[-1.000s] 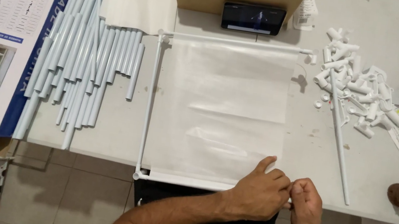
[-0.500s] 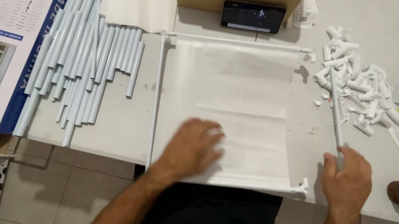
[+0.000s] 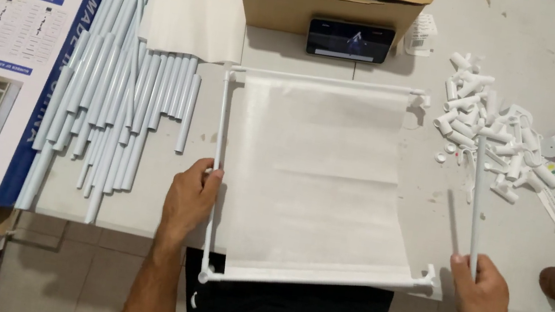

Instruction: Assembling a multi-tier shoe rack by sliding poles through fabric shelves and connecting them with plastic joints.

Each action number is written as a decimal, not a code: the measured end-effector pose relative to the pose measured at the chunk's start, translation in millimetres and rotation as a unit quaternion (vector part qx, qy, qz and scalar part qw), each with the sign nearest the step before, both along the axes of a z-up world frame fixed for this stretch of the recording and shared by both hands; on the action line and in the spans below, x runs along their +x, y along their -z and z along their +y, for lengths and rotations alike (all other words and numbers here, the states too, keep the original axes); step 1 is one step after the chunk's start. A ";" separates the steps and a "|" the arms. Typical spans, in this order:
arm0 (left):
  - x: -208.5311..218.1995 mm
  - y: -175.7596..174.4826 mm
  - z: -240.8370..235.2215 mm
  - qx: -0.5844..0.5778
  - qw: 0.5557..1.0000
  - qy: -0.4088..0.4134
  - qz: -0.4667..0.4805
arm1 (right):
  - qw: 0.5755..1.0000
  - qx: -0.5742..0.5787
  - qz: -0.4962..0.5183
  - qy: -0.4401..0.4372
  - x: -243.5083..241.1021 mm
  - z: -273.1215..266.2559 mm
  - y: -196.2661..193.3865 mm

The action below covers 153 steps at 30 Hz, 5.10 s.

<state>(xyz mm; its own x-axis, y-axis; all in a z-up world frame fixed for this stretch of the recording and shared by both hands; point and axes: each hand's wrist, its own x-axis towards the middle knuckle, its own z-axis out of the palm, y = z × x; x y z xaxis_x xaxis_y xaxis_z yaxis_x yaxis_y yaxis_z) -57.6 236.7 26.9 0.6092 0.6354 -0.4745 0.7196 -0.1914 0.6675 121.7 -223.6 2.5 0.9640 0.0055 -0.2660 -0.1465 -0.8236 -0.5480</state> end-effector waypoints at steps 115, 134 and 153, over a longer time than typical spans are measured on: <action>120.9 72.1 73.3 -0.120 0.889 0.146 -0.418 | 0.799 -0.050 -0.381 -0.462 135.9 227.9 -34.0; 203.2 28.2 -51.0 0.343 0.814 0.441 -0.159 | 0.936 0.289 -0.069 -0.189 132.8 178.9 19.0; 271.1 42.6 -122.6 0.402 0.762 0.431 -0.270 | 0.882 0.444 -0.027 -0.158 160.7 165.6 45.1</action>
